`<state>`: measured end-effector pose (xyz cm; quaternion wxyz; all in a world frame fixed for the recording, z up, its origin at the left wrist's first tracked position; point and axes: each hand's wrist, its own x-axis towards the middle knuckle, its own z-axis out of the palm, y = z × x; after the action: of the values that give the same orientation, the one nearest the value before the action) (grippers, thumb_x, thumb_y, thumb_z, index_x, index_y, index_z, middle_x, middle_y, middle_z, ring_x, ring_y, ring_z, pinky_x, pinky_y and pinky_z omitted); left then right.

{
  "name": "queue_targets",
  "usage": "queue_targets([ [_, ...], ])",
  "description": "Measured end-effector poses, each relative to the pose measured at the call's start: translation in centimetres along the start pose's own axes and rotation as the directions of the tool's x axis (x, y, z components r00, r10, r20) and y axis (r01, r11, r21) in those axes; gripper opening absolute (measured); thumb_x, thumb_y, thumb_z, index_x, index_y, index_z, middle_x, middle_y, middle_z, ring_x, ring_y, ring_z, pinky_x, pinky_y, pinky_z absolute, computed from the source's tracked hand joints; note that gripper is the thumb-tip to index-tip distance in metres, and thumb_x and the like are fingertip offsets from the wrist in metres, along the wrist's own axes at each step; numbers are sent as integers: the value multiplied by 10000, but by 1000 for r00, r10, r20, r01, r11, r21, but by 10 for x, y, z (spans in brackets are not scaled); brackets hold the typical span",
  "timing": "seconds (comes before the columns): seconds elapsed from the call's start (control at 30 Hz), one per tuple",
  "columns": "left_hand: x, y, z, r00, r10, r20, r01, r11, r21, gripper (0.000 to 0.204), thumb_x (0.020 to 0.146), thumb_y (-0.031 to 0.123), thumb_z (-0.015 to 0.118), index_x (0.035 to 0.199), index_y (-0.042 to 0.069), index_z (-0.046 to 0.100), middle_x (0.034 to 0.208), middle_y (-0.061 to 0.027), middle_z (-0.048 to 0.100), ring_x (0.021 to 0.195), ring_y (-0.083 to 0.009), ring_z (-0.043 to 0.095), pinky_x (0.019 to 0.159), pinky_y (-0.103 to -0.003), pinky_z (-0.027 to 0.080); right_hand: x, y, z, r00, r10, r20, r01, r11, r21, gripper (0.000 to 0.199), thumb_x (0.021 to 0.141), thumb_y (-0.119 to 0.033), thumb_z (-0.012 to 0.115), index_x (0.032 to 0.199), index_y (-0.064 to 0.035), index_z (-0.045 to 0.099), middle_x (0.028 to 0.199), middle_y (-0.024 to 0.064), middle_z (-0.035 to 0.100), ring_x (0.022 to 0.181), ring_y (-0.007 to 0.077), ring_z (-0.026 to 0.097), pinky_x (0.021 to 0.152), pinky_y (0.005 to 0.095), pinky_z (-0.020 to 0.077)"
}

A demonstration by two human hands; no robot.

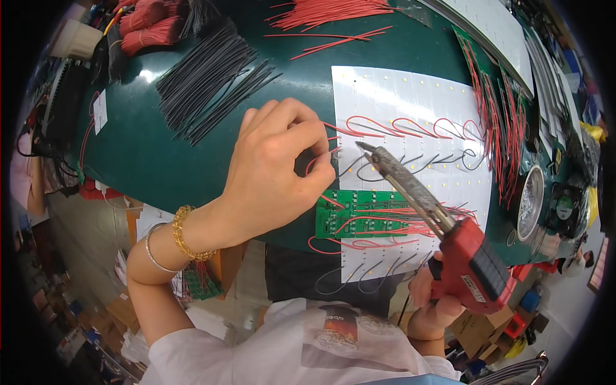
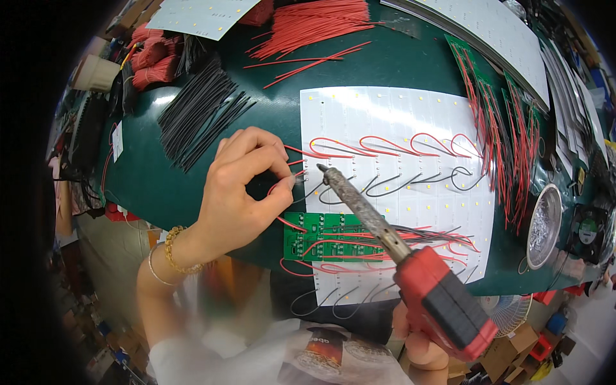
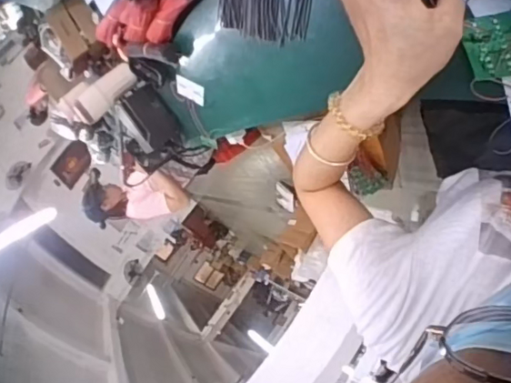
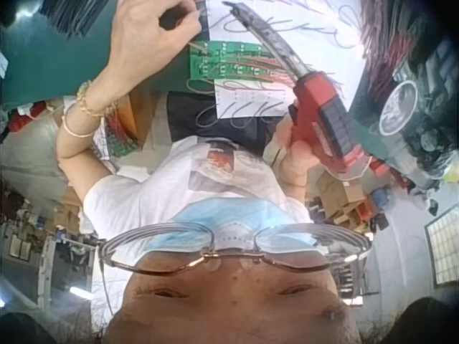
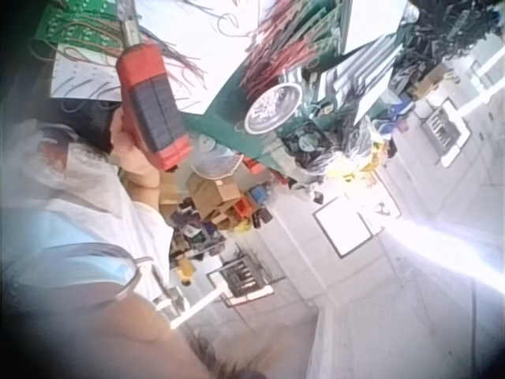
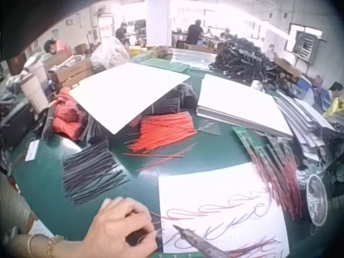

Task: The person splits an LED panel along perforated lines, solders red and black wires onto the panel using a soldering iron, and then solders wires from circuit boards to the panel.

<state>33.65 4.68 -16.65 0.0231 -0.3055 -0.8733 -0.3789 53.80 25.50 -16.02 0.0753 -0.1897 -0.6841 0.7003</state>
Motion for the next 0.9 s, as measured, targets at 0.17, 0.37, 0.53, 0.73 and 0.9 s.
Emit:
queue_targets([
  [0.17, 0, 0, -1, 1000, 1, 3, -1, 1000, 4, 96, 634, 8, 634, 671, 50, 556, 805, -47, 547, 751, -195, 504, 692, -306, 332, 5, -8, 6, 999, 16, 32, -14, 999, -36, 895, 702, -684, 601, 1113, 97, 453, 459, -14, 425, 357, 75, 371, 376, 214, 304],
  [0.37, 0, -1, 2, 1000, 22, -21, -22, 1000, -3, 108, 637, -1, 626, 674, 46, 536, 782, -49, 544, 728, -203, 492, 672, -314, 327, 9, -14, 16, 998, 62, -10, -63, 998, -24, 875, 704, -653, 626, 1115, 99, 448, 460, -20, 418, 354, 76, 377, 374, 216, 314],
  [0.53, 1, 0, 2, 1000, 12, -12, -11, 999, 31, 118, 637, -6, 620, 670, 44, 519, 766, -52, 532, 713, -210, 482, 658, -318, 320, -2, 12, -18, 996, -58, 70, 75, 962, -264, 717, 771, -557, 635, 1176, 18, 496, 627, 23, 542, 514, 103, 472, 466, 245, 365],
  [0.73, 1, 0, 5, 999, 33, -23, -32, 998, 60, 123, 638, -7, 612, 666, 47, 505, 750, -53, 517, 695, -216, 469, 643, -325, 309, 6, -9, 11, 998, 53, -19, -53, 998, -27, 880, 723, -627, 629, 1168, 99, 410, 454, -24, 411, 352, 83, 381, 365, 220, 309],
  [0.9, 1, 1, 3, 1000, 14, -1, -14, 998, 61, 116, 642, 0, 614, 672, 43, 511, 759, -54, 524, 704, -218, 474, 644, -324, 307, 4, -3, -1, 997, 4, 72, -6, 1000, 29, 891, 754, -649, 573, 1205, 97, 386, 445, -26, 399, 346, 91, 375, 365, 229, 312],
])
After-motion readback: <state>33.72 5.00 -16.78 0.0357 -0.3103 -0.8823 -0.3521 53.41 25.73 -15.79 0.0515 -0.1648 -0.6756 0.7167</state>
